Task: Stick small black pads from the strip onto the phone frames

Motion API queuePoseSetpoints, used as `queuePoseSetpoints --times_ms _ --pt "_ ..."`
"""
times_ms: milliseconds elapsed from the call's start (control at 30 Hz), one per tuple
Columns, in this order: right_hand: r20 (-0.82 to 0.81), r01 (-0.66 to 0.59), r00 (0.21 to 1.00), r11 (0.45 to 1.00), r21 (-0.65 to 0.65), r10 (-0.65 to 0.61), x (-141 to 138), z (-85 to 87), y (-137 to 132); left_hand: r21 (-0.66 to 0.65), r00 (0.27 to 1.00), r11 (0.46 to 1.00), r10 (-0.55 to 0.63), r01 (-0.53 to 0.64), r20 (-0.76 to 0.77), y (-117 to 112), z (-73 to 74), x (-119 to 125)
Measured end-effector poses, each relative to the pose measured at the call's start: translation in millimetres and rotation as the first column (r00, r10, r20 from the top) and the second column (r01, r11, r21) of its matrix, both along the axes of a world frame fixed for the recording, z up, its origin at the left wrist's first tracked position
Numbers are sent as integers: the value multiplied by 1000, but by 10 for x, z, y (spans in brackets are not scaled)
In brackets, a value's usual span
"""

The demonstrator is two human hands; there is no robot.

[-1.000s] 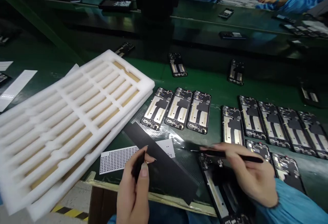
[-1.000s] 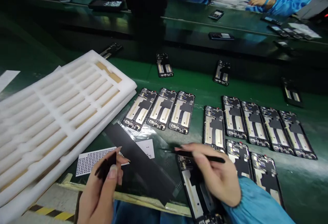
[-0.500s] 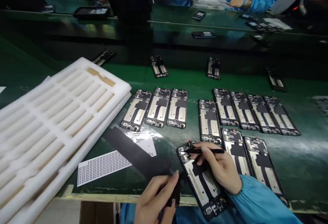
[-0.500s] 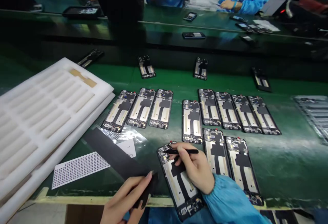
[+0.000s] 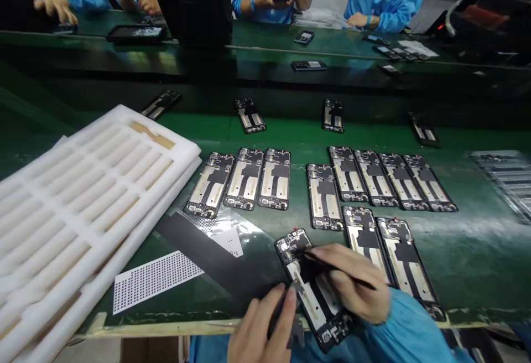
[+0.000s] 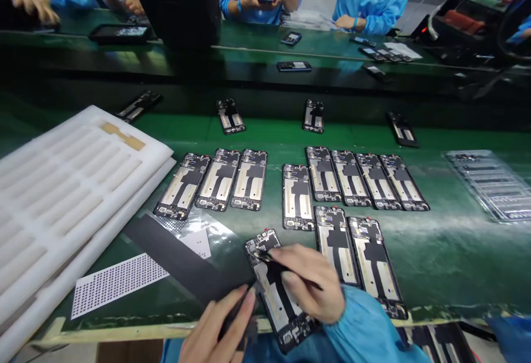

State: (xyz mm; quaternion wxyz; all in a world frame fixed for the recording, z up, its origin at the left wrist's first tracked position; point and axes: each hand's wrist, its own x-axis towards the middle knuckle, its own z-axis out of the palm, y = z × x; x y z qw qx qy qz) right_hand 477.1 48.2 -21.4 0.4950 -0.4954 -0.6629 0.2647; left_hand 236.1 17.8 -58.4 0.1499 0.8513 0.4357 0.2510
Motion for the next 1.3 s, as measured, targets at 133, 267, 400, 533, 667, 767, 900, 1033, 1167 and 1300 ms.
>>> queuePoseSetpoints --times_ms 133,267,400,533,667,767,900,1033,1167,1300 --pt "46 277 961 952 -133 -274 353 345 -464 83 982 981 -165 173 -97 -126 8 235" --pt "346 145 938 909 -390 -1 499 377 -1021 171 956 943 -267 284 -119 -162 -26 412" --pt "439 35 872 869 -494 215 358 78 -1374 293 936 889 -335 353 -110 -133 -104 476" --pt "524 73 818 860 -506 239 160 -162 -1440 315 923 867 -363 385 -128 -105 -113 493" --pt "616 115 759 889 -442 208 72 -300 -1432 317 914 857 -384 406 -130 -104 -98 500" --pt "677 141 713 910 -389 179 71 -364 -1443 319 918 862 -386 395 -94 -123 -141 484" --pt "675 115 716 923 -368 180 91 -361 -1429 328 916 864 -400 382 -11 -165 -283 427" --pt "645 89 740 922 -376 191 96 -318 -1391 311 916 879 -396 361 57 -195 -377 381" --pt "649 96 735 916 -388 198 96 -299 -1368 295 915 878 -402 376 28 -169 -351 381" --pt "668 101 716 917 -386 202 98 -273 -1376 300 914 873 -406 385 7 -135 -290 393"
